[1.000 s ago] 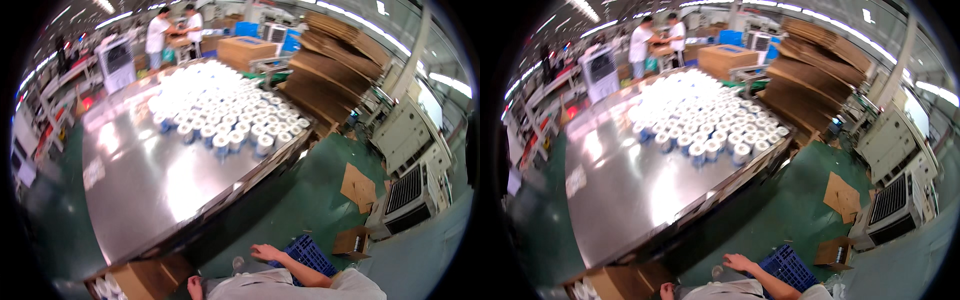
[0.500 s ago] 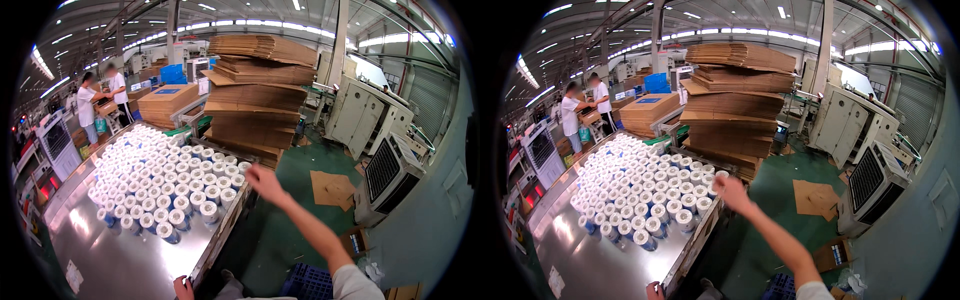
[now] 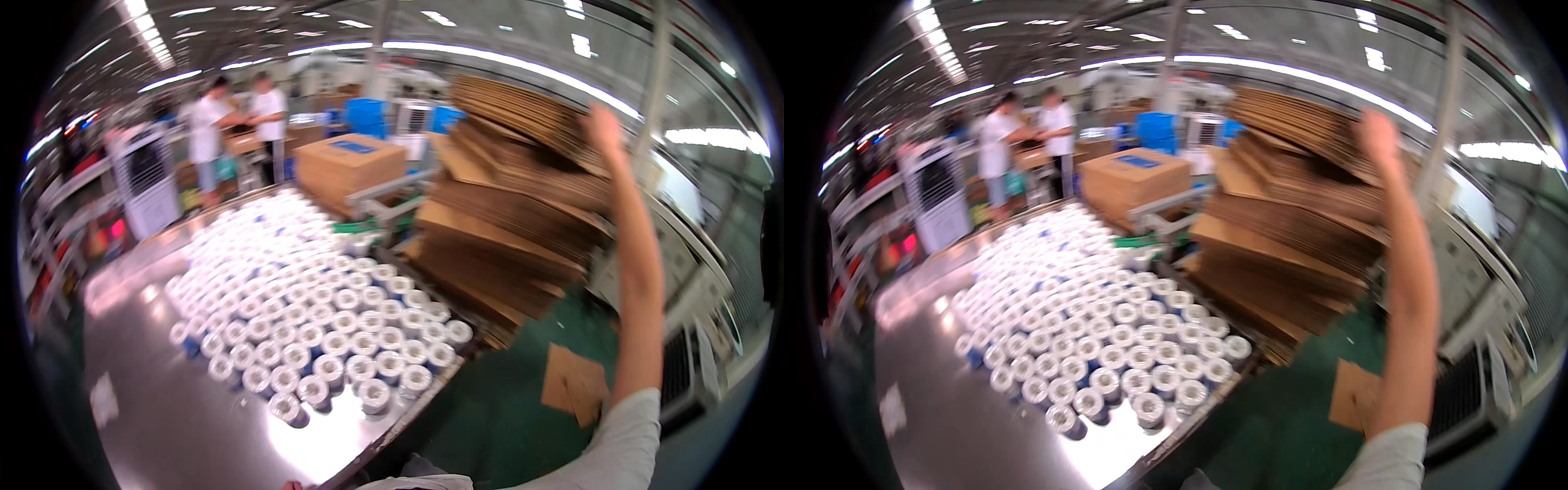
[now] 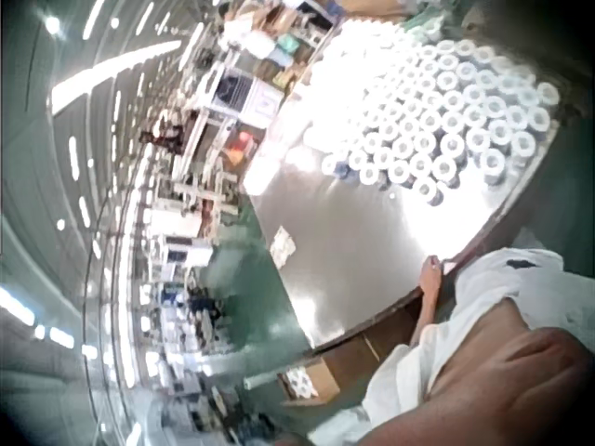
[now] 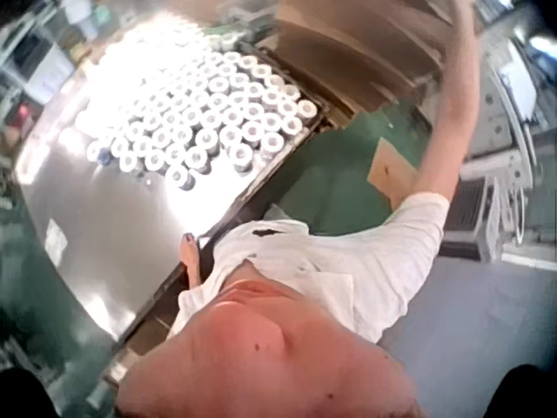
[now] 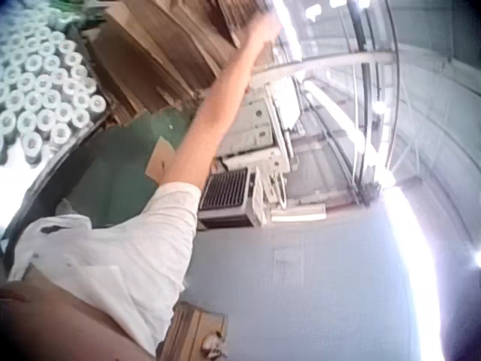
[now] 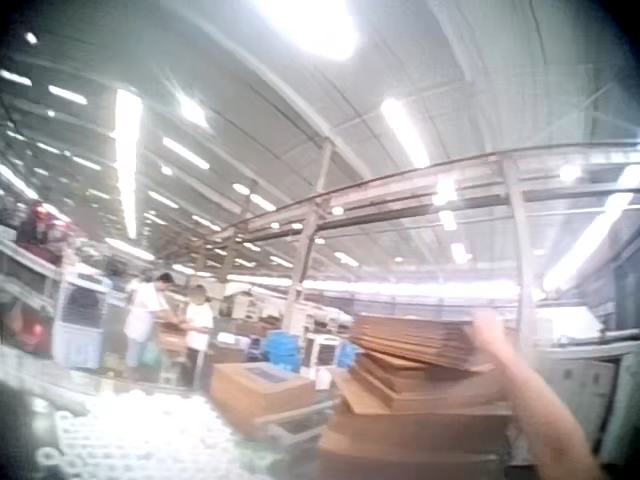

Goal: The person assembles a cardboard box and packs multiple rolls of toilet paper into it from a large pile on a metal table. They arrange the rolls in rows, close the box, and repeat the process with a second box.

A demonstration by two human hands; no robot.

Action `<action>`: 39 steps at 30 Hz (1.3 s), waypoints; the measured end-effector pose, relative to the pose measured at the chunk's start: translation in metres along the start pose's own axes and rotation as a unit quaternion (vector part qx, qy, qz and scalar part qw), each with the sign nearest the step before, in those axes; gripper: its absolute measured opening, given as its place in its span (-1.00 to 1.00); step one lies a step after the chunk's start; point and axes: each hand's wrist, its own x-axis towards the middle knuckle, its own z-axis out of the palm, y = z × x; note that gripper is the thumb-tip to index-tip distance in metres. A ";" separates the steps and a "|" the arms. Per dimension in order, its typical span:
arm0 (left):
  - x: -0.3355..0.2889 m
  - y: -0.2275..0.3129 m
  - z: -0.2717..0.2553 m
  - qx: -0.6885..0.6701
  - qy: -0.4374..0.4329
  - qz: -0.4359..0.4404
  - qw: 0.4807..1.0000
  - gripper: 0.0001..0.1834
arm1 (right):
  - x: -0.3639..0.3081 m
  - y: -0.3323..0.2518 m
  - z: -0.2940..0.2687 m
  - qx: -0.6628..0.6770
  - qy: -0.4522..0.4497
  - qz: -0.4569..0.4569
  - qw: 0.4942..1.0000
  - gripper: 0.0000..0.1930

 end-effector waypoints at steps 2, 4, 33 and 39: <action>0.013 0.017 0.023 -0.020 0.014 0.045 0.999 -0.64 | 0.053 0.084 0.005 0.015 -0.056 0.002 0.998 -0.67; 0.023 0.001 0.037 -0.097 0.135 0.025 0.986 -0.71 | 0.044 0.070 0.016 0.038 0.039 -0.068 0.996 -0.71; -0.038 0.398 -0.189 -0.080 0.358 0.654 0.662 -0.51 | -0.238 -0.250 -0.178 0.503 0.185 -0.525 0.661 -0.76; -0.048 0.276 -0.278 0.279 0.437 0.374 0.769 -0.60 | -0.371 -0.453 -0.284 0.591 0.058 -0.510 0.622 -0.88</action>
